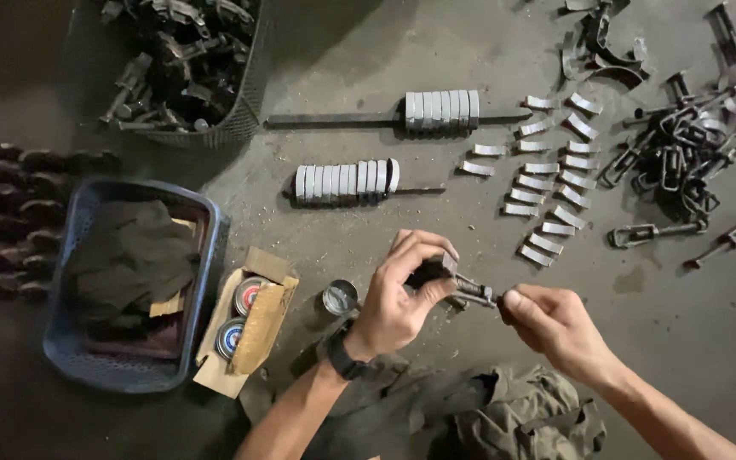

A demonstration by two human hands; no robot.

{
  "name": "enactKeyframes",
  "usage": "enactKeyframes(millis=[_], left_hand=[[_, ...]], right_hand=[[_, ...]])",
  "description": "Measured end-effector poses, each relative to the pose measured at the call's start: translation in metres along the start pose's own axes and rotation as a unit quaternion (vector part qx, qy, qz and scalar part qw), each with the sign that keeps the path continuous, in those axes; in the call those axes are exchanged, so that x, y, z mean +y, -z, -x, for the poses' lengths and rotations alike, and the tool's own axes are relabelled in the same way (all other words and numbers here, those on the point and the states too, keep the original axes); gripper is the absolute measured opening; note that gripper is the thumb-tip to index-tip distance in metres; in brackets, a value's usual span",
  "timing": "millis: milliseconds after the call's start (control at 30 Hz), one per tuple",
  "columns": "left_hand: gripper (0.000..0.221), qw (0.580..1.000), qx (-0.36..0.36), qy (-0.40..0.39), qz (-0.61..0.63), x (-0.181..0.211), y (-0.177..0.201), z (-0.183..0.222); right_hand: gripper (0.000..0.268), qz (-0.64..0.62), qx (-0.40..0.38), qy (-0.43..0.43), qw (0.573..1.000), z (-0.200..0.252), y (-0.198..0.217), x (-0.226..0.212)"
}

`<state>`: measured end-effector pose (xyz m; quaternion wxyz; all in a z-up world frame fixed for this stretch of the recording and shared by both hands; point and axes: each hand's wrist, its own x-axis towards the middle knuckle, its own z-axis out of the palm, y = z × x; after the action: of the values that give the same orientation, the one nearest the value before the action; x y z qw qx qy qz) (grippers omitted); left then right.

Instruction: Assembling and fitting metal motorcycle brake components together by hand on the workshop floor.

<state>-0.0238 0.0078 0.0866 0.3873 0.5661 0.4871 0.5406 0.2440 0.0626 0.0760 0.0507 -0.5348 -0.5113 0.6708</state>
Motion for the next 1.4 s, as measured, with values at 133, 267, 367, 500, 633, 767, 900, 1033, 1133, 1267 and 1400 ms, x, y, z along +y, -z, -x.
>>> enactKeyframes(millis=[133, 267, 367, 500, 633, 767, 900, 1033, 1133, 1267, 1400], left_hand=[[0.028, 0.997, -0.05, 0.01, -0.058, 0.008, 0.002, -0.02], [0.073, 0.954, -0.103, -0.05, -0.278, -0.003, 0.003, -0.031], [0.063, 0.941, -0.18, 0.18, -0.222, -0.015, -0.001, -0.029], [0.051, 0.949, -0.172, 0.211, -0.157, -0.032, -0.007, -0.014], [0.062, 0.978, -0.097, 0.021, -0.182, -0.011, -0.008, -0.007], [0.063, 0.972, -0.136, 0.035, -0.187, 0.004, -0.007, -0.016], [0.077, 0.98, -0.068, -0.07, -0.172, 0.009, -0.003, -0.03], [0.076, 0.996, 0.073, -0.024, -0.041, -0.042, -0.02, -0.011], [0.047, 0.975, 0.121, 0.062, 0.178, -0.065, -0.027, 0.002], [0.028, 0.963, 0.167, 0.074, 0.197, -0.069, -0.018, 0.005], [0.03, 0.952, 0.161, 0.104, 0.241, -0.069, 0.0, 0.01]], right_hand=[[0.042, -0.285, -0.079, -0.007, 0.955, -0.02, 0.003, 0.025], [0.034, -0.159, 0.001, 0.01, 0.987, -0.017, -0.016, 0.014], [0.029, 0.155, 0.17, 0.258, 0.938, -0.002, -0.034, -0.019], [0.034, 0.256, 0.224, 0.325, 0.882, -0.004, -0.038, 0.002], [0.042, 0.128, 0.148, 0.172, 0.965, -0.005, -0.033, 0.047], [0.045, -0.052, 0.104, 0.112, 0.987, -0.006, -0.037, 0.065], [0.044, -0.207, 0.105, 0.098, 0.968, -0.01, -0.055, 0.059], [0.044, -0.398, 0.034, 0.106, 0.911, -0.021, -0.089, 0.052], [0.04, -0.47, -0.008, 0.002, 0.882, -0.015, -0.108, 0.009], [0.05, -0.292, -0.062, 0.135, 0.945, -0.016, -0.098, 0.001], [0.041, 0.247, 0.183, 0.179, 0.935, -0.037, -0.035, 0.034]])
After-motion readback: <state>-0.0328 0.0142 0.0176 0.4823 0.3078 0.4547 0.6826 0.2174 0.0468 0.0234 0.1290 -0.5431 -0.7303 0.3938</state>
